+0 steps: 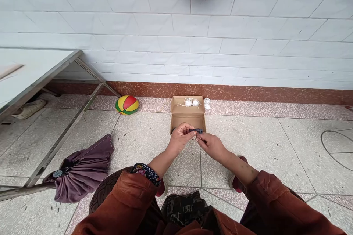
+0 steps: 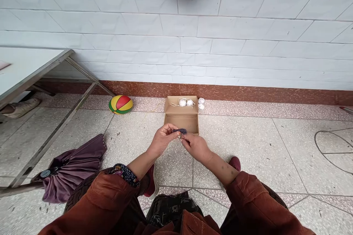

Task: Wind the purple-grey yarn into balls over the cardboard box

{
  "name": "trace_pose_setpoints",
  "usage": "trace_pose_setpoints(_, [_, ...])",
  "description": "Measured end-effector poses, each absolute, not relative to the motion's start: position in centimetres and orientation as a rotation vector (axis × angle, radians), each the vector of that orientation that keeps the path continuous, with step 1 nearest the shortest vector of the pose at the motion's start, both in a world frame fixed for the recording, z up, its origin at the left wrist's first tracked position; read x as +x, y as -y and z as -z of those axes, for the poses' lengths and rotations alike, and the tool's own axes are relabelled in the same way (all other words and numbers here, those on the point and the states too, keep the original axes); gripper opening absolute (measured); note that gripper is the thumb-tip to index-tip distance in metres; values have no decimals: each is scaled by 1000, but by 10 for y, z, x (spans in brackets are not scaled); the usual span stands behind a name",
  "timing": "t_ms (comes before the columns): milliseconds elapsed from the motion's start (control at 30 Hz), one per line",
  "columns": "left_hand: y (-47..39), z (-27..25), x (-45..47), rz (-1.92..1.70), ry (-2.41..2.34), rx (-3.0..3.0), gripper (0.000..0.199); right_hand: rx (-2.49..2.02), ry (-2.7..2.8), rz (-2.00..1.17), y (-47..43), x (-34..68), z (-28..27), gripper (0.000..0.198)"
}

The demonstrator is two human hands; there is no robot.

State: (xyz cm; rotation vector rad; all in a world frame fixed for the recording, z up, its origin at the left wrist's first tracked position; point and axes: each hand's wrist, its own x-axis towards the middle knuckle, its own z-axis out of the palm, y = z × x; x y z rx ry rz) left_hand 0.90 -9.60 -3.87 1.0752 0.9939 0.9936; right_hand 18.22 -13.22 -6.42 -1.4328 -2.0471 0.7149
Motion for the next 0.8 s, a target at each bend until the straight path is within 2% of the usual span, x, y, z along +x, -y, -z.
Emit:
trace_pose_setpoints(233, [97, 50, 7, -924, -1121, 1354, 19, -1232, 1979, -661, 127, 195, 41, 15])
trace_pose_setpoints(400, [107, 35, 8, -763, -903, 1263, 27, -1244, 1827, -704, 116, 201, 45, 19])
trace_pose_setpoints(533, [105, 30, 8, -866, -849, 1060, 34, -1215, 1907, -783, 125, 190, 59, 22])
trace_pose_setpoints(667, [97, 44, 6, -1019, -1022, 1109, 27, -1192, 2058, -714, 136, 185, 58, 20])
trace_pose_setpoints(800, [94, 53, 4, -979, -1135, 1349, 19, -1194, 2061, -620, 131, 195, 41, 18])
